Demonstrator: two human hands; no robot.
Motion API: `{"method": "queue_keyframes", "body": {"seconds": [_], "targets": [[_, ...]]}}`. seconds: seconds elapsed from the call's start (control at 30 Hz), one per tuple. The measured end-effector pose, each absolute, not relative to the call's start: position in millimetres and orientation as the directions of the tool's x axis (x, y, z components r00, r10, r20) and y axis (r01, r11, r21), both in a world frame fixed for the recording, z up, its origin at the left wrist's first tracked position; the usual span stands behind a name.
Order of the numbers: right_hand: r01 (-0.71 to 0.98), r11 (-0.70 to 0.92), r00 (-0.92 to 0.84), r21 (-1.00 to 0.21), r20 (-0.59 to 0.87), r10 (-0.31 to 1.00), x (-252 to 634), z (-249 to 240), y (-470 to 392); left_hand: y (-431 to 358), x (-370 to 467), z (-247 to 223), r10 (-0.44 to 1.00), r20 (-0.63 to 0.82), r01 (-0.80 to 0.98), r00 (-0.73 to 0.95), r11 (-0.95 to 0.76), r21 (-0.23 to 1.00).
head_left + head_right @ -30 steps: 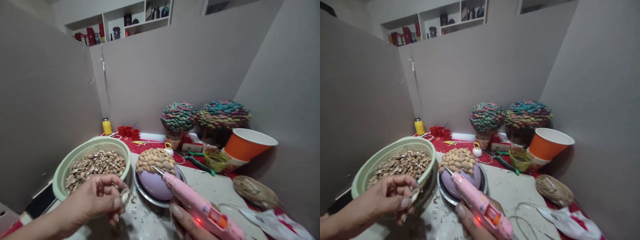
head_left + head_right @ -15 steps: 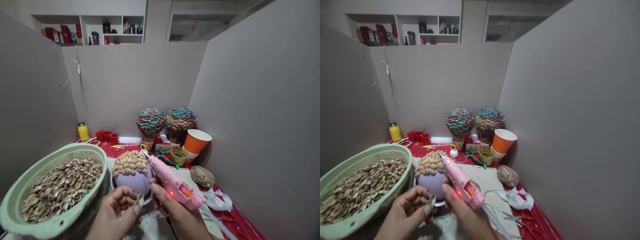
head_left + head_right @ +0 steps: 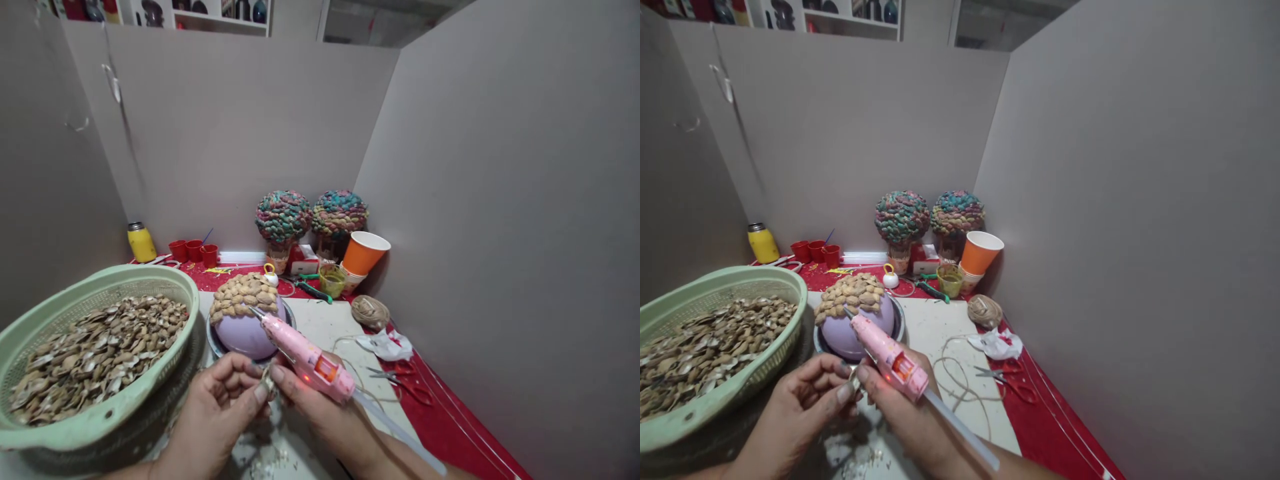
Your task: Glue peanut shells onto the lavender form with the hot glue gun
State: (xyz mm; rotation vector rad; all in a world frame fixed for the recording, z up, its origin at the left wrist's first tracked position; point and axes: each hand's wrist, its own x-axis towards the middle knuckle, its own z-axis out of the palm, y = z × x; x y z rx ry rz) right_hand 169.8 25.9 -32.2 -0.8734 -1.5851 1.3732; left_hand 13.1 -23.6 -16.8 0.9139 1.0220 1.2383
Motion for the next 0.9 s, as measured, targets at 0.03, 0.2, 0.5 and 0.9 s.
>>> {"method": "queue_keyframes", "body": {"seconds": [0.03,0.2,0.5,0.9], "targets": [[-0.033,0.136,-0.398,-0.990,0.138,0.907,171,-33,23,-25,14,-16,0.992,-0.112,-0.294,0.056,0.123,0.948],[-0.135,-0.032,-0.391,-0.990,0.023,0.920,174,-38,9,-28,13,-17,0.992,-0.101,-0.262,0.075,0.117,0.958],[-0.133,0.138,-0.292,-0.981,0.172,0.941,178,-27,4,-23,17,-26,0.992,-0.065,-0.356,0.106,0.099,0.929],[-0.124,0.070,-0.213,-0.990,0.096,0.972,184,-40,16,-17,10,-10,0.982,-0.115,-0.265,0.149,0.151,0.952]]}}
